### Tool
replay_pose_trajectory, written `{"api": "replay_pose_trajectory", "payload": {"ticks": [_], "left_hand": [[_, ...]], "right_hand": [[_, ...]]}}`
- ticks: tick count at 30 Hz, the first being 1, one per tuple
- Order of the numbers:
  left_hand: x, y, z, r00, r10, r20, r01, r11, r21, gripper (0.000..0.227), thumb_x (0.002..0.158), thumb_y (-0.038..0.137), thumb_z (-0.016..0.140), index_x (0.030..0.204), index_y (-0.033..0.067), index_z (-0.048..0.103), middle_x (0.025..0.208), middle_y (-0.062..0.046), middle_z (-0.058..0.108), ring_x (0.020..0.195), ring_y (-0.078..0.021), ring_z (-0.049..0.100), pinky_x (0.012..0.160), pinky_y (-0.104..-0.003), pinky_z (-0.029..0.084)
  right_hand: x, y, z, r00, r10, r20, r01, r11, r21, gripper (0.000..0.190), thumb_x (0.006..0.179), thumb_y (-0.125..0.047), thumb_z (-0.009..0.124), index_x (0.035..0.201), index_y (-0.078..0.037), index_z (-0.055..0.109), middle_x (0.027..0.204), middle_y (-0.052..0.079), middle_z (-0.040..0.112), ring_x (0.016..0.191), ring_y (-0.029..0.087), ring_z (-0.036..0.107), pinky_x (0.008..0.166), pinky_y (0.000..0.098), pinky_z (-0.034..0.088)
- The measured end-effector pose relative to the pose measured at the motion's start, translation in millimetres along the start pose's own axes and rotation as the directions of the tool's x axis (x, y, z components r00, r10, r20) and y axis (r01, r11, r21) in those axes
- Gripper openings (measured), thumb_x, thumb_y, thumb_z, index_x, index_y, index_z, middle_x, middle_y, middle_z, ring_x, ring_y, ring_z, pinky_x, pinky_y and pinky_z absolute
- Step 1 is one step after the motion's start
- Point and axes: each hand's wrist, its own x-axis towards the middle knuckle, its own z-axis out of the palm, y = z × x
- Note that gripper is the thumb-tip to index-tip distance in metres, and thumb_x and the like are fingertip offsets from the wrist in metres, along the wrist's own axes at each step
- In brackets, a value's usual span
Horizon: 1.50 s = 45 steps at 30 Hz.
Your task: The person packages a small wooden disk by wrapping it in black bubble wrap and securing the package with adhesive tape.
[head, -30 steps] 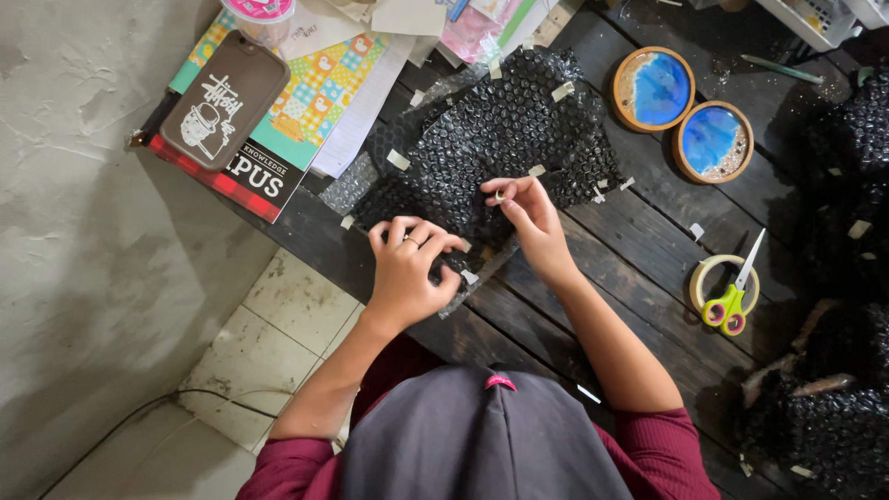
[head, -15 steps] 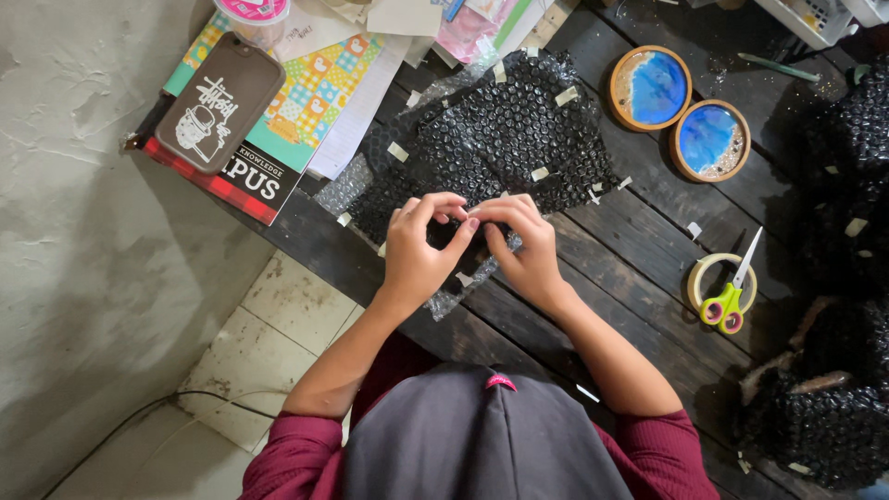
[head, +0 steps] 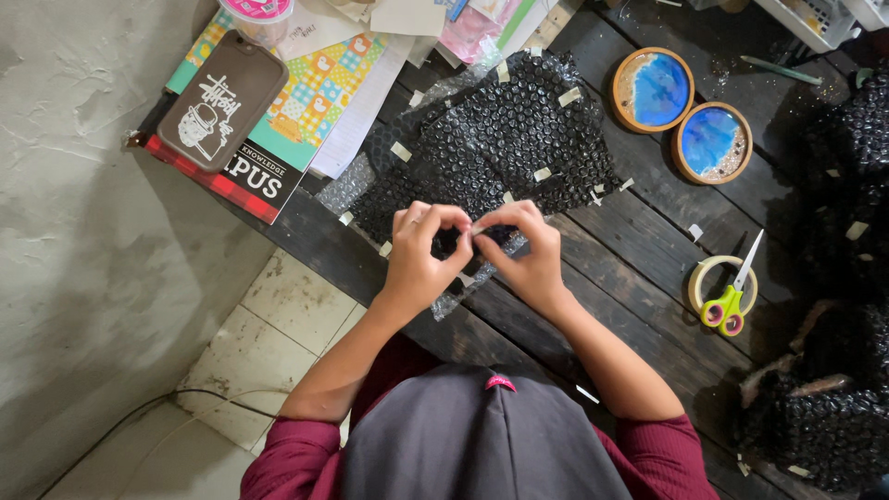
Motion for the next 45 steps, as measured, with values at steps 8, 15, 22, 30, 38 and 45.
{"api": "replay_pose_trajectory", "payload": {"ticks": [8, 15, 22, 30, 38, 45], "left_hand": [[-47, -61, -24, 0.909, 0.208, -0.361, -0.213, 0.977, 0.026, 0.009, 0.078, 0.009, 0.049, 0.077, 0.0127, 0.057, 0.070, -0.002, 0.057, 0.070, -0.0214, 0.051, 0.071, -0.032, 0.037], [-116, -119, -47, 0.160, -0.794, -0.587, 0.293, 0.606, -0.740, 0.042, 0.090, 0.028, 0.043, 0.115, -0.0056, 0.035, 0.124, -0.028, 0.019, 0.119, -0.0366, 0.025, 0.099, -0.045, 0.019], [-223, -236, 0, 0.234, -0.720, -0.653, 0.690, 0.597, -0.410, 0.017, 0.088, 0.010, 0.055, 0.101, -0.0013, 0.057, 0.099, -0.023, 0.057, 0.100, -0.0308, 0.053, 0.086, -0.035, 0.043], [-313, -275, 18, 0.349, -0.800, -0.488, 0.854, 0.486, -0.185, 0.015, 0.082, 0.017, 0.064, 0.094, 0.0081, 0.062, 0.082, -0.015, 0.063, 0.075, -0.0278, 0.062, 0.068, -0.037, 0.050], [-311, -296, 4, 0.569, -0.768, -0.295, 0.821, 0.551, 0.149, 0.018, 0.086, 0.030, 0.058, 0.091, 0.0135, 0.064, 0.084, -0.006, 0.065, 0.084, -0.0252, 0.061, 0.078, -0.040, 0.046], [-321, -370, 14, 0.641, -0.746, -0.181, 0.767, 0.613, 0.192, 0.025, 0.072, 0.012, 0.056, 0.095, 0.0065, 0.065, 0.085, -0.014, 0.064, 0.091, -0.0352, 0.057, 0.081, -0.047, 0.042]], "right_hand": [[-23, 2, -13, 0.998, -0.060, 0.003, 0.060, 0.998, -0.037, 0.012, 0.083, -0.012, 0.052, 0.086, -0.004, 0.061, 0.080, 0.008, 0.063, 0.074, 0.028, 0.058, 0.069, 0.0365, 0.046], [-31, 13, -12, 0.992, -0.086, -0.094, 0.082, 0.996, -0.046, 0.012, 0.084, -0.008, 0.049, 0.089, 0.000, 0.057, 0.082, 0.012, 0.060, 0.074, 0.030, 0.055, 0.068, 0.0370, 0.044], [-34, 15, -9, 0.994, -0.083, -0.078, 0.079, 0.996, -0.051, 0.013, 0.084, -0.009, 0.049, 0.088, 0.000, 0.056, 0.083, 0.013, 0.060, 0.074, 0.030, 0.055, 0.068, 0.0371, 0.043], [-31, 12, -9, 0.976, -0.165, 0.140, 0.215, 0.814, -0.540, 0.032, 0.086, -0.032, 0.048, 0.114, -0.018, 0.054, 0.128, 0.013, 0.040, 0.112, 0.033, 0.037, 0.091, 0.0408, 0.026], [-50, 14, -21, 0.995, -0.069, 0.079, 0.101, 0.823, -0.559, 0.036, 0.083, -0.034, 0.050, 0.117, -0.021, 0.051, 0.130, 0.014, 0.034, 0.111, 0.033, 0.037, 0.091, 0.0412, 0.027], [-67, 15, -34, 0.996, -0.016, -0.089, -0.034, 0.847, -0.531, 0.035, 0.081, -0.029, 0.052, 0.114, -0.018, 0.052, 0.123, 0.013, 0.040, 0.105, 0.033, 0.040, 0.089, 0.0414, 0.029]]}}
